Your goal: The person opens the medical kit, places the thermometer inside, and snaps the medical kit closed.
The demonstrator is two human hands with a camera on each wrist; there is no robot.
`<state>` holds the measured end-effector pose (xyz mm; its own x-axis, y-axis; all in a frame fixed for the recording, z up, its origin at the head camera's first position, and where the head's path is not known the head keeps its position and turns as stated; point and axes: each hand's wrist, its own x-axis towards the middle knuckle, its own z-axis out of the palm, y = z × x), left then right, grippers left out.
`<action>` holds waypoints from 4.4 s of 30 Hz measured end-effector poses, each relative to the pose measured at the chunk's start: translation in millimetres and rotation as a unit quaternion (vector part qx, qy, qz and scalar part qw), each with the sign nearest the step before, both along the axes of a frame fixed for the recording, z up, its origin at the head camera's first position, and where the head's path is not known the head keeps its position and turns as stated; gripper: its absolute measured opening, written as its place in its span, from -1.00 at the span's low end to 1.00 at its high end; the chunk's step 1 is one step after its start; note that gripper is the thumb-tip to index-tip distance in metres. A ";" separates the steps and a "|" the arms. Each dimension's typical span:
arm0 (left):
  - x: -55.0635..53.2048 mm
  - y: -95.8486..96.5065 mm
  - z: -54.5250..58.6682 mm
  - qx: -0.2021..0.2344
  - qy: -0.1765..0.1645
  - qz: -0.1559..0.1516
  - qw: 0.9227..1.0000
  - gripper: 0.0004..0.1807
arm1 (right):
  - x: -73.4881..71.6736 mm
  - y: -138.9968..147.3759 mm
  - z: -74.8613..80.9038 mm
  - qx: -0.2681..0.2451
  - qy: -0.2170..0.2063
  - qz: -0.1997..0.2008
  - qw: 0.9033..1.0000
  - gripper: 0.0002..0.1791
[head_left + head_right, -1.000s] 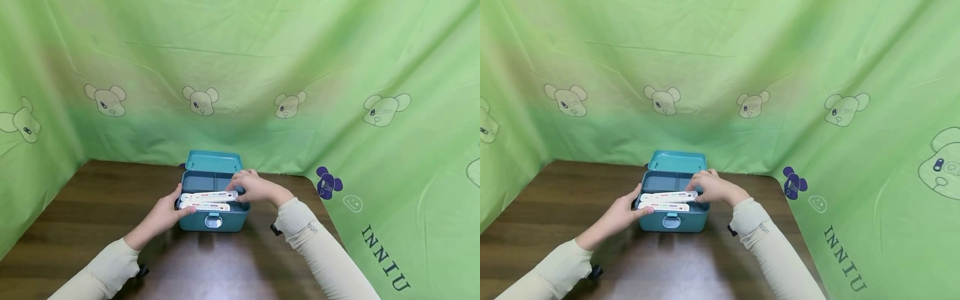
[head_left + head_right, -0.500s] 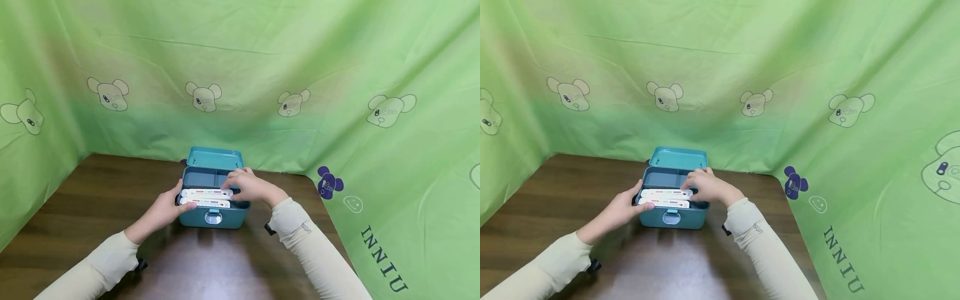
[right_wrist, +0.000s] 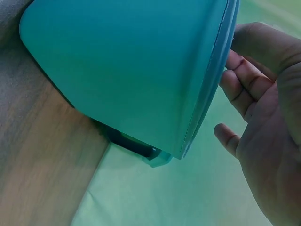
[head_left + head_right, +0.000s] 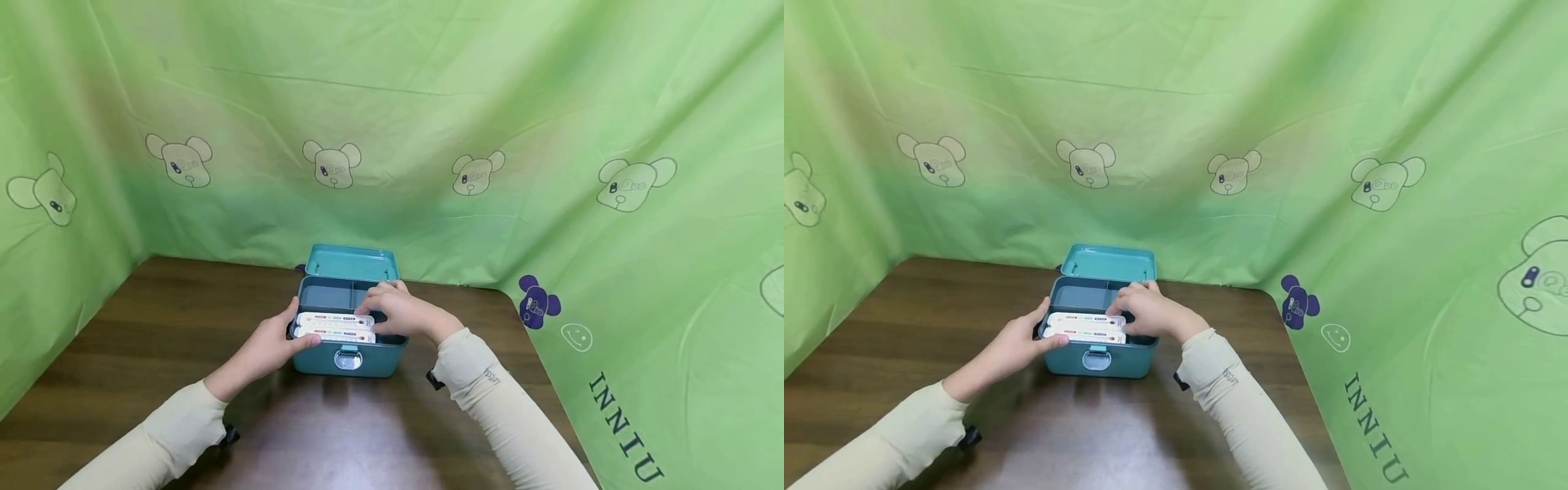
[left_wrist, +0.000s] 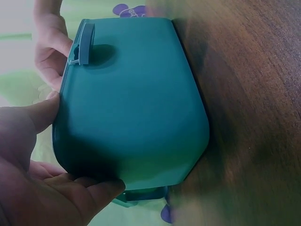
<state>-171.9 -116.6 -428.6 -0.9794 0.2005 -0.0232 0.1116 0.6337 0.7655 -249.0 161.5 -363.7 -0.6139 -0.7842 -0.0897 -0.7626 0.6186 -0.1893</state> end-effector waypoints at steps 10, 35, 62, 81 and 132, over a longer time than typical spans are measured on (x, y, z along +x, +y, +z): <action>-0.5 0.7 0.6 -0.001 0.002 -0.002 1.000 0.22 | 1.5 -2.3 -2.1 0.007 0.011 0.009 1.000 -0.63; -23.9 -25.0 -2.3 0.109 0.038 0.063 0.991 -0.26 | 4.1 39.6 -30.7 -0.248 0.065 -0.046 0.965 -0.71; -99.4 -12.6 -36.1 0.237 -0.014 0.088 0.967 -0.28 | -36.8 51.8 -86.0 -0.492 -0.124 -0.313 0.803 -0.47; -106.1 -19.2 -30.8 0.270 -0.048 0.050 0.960 -0.31 | -44.3 41.6 -79.7 -0.502 -0.270 -0.345 0.746 -0.42; -98.7 -4.3 -23.1 0.328 0.087 0.110 0.934 -0.48 | -32.6 26.1 -74.1 -0.525 -0.060 -0.375 0.761 -0.47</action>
<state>-270.6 -120.9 -451.7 -0.9762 -0.0905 0.1969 0.1924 0.0567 0.9797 -281.6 187.6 -437.8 -0.9611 0.1057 0.2553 -0.2081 0.3308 -0.9204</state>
